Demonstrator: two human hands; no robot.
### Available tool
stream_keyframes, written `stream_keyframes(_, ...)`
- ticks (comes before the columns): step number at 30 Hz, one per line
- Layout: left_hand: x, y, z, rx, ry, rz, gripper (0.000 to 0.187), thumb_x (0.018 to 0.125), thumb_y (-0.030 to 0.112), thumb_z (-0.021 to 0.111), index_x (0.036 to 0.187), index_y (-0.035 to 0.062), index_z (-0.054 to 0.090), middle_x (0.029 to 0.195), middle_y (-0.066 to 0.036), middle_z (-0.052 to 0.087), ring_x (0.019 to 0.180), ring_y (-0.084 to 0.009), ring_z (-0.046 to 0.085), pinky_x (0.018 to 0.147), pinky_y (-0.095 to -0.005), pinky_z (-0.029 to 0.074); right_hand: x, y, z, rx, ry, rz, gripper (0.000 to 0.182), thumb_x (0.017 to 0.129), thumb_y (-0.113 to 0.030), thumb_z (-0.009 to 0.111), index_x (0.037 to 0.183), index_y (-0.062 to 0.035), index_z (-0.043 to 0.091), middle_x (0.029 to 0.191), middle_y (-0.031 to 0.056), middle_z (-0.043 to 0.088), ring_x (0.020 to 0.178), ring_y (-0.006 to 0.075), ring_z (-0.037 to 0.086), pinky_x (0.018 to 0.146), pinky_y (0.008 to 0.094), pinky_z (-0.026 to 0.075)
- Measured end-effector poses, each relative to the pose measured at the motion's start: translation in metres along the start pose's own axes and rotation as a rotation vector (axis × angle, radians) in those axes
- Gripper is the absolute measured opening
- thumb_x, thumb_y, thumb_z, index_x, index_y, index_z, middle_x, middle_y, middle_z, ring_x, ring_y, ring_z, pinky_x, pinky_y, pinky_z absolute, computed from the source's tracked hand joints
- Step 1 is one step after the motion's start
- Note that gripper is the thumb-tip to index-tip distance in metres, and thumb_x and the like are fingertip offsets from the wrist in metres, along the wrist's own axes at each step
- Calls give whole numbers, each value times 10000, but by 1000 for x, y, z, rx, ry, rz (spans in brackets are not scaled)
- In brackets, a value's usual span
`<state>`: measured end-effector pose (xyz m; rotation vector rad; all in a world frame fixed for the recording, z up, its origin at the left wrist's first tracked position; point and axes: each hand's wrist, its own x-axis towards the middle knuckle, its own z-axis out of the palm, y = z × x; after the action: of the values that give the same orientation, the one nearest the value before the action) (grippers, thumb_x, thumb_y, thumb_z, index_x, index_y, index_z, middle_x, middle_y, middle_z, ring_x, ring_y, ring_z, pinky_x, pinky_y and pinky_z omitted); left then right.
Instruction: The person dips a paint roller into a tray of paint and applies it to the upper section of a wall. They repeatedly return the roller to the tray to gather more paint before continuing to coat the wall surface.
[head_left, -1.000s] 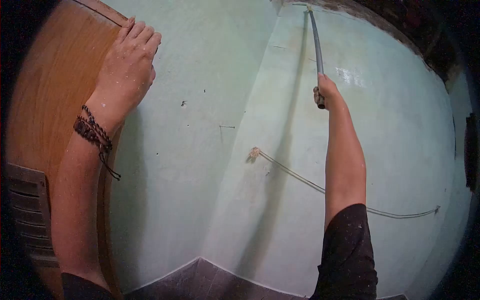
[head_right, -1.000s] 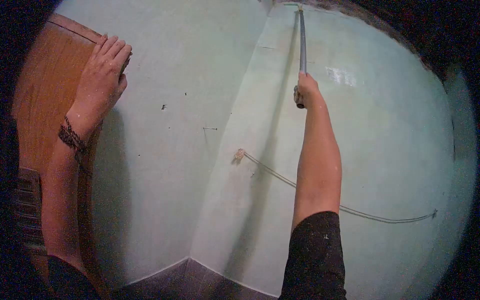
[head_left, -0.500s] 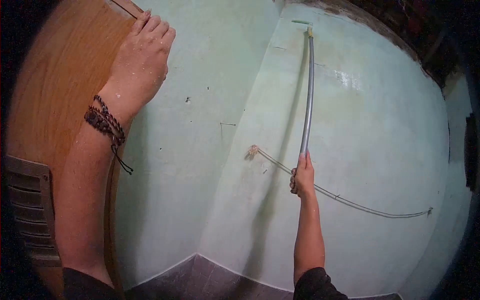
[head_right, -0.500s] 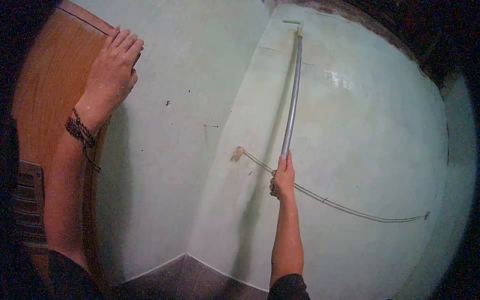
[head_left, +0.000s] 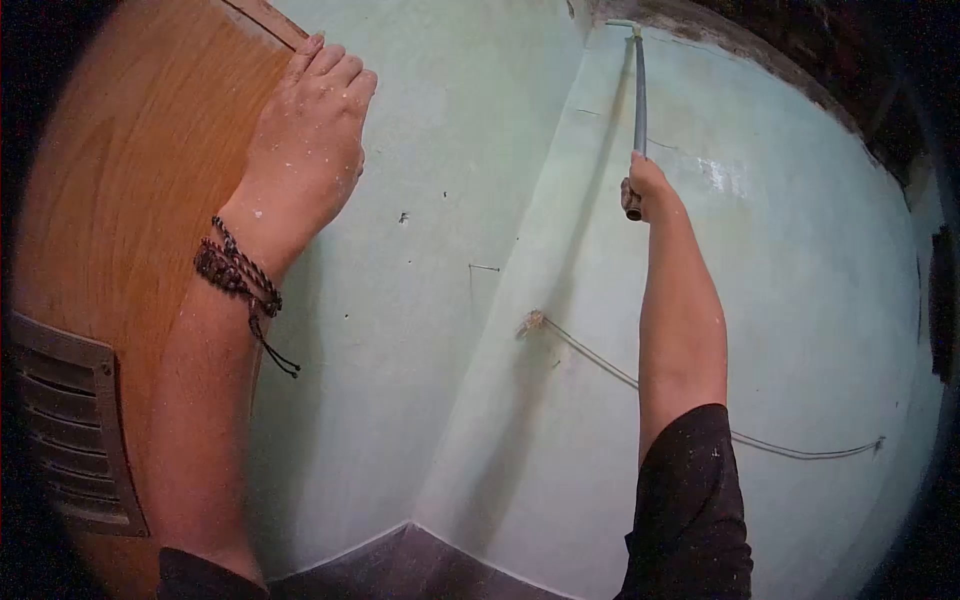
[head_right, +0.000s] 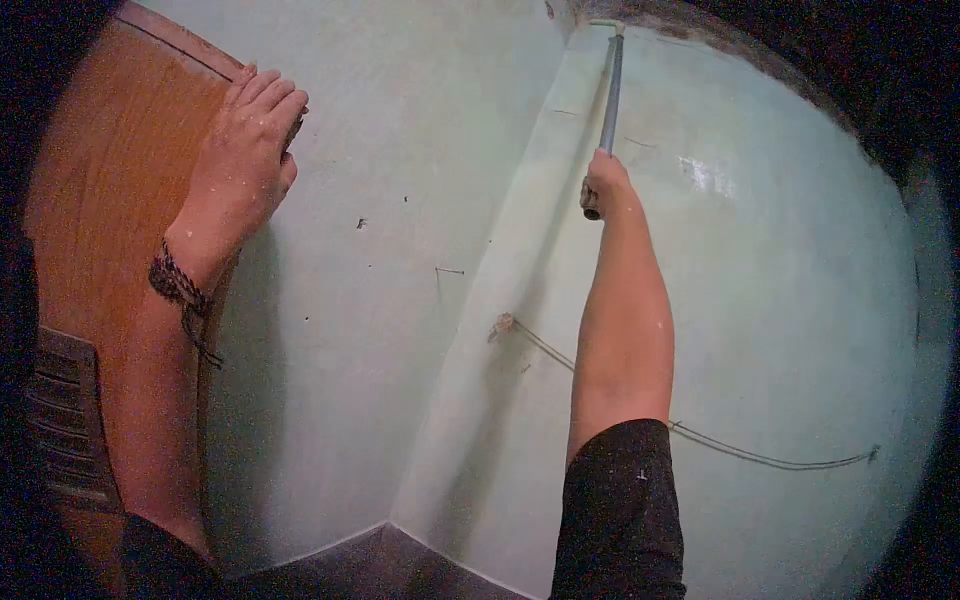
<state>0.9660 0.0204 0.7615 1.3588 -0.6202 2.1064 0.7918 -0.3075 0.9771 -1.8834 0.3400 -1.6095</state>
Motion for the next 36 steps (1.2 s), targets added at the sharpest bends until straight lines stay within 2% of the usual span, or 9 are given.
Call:
stream_keyframes(9,1,0,-3,1,-24,-11,402,639,-48,573,1037,-7,534,1112,-139,543,1182,-295,441,1114,-411,243,-64,189,18,-191,164,-257,324,963,-363,374,1116,-88,452,636,63,486,475,161,470,426,328,410)
stream_keyframes(10,0,1,-4,-11,-24,-9,402,639,-48,573,1037,-7,534,1112,-139,543,1182,-295,441,1114,-411,243,-106,183,18,-208,120,-155,413,958,-312,363,1265,-43,427,1117,217,563,1036,344,542,879,406,414)
stream_keyframes(12,1,3,-5,-20,-51,-43,411,642,-52,563,1050,-6,534,1123,-137,542,1185,-293,439,1114,-409,241,-140,200,18,-176,110,-92,520,962,-326,363,1384,-28,302,1303,227,461,1219,348,440,997,380,349)
stream_keyframes(22,1,0,-2,-17,-42,-40,419,646,-56,555,1062,-8,534,1128,-138,541,1187,-287,440,1115,-405,240,-21,74,25,-233,63,-289,564,934,-313,376,1418,-70,219,1090,223,550,937,306,568,796,425,451)
stream_keyframes(23,0,0,0,-7,-11,-32,421,643,-54,562,1060,-4,536,1125,-136,542,1184,-287,442,1114,-405,243,18,69,27,-180,105,-335,270,948,-313,368,1154,-140,393,657,74,449,527,187,453,428,348,400)
stream_keyframes(24,-1,0,1,3,20,-26,422,641,-52,569,1059,0,537,1122,-134,543,1182,-287,443,1112,-406,246,57,61,27,-142,97,-269,248,949,-309,367,1135,-145,381,649,67,434,507,181,436,407,348,384)
stream_keyframes(30,0,0,-3,6,-11,-7,430,630,-37,597,1053,8,543,1121,-133,547,1176,-290,450,1109,-410,250,18,5,55,-75,68,-137,292,952,-320,334,1178,-138,371,635,63,431,487,172,420,412,351,382)
stream_keyframes(35,-2,1,-2,-28,32,8,415,631,-40,590,1042,3,543,1114,-137,551,1172,-296,453,1105,-414,255,11,116,55,-173,117,-232,491,950,-318,372,1402,-193,225,643,65,475,489,179,459,420,352,404)
stream_keyframes(36,-1,1,-3,-47,72,18,411,631,-40,587,1037,0,543,1112,-139,551,1171,-298,453,1104,-415,256,-25,124,57,-158,100,-148,504,942,-309,373,1405,-168,233,918,133,503,761,262,503,648,388,417)
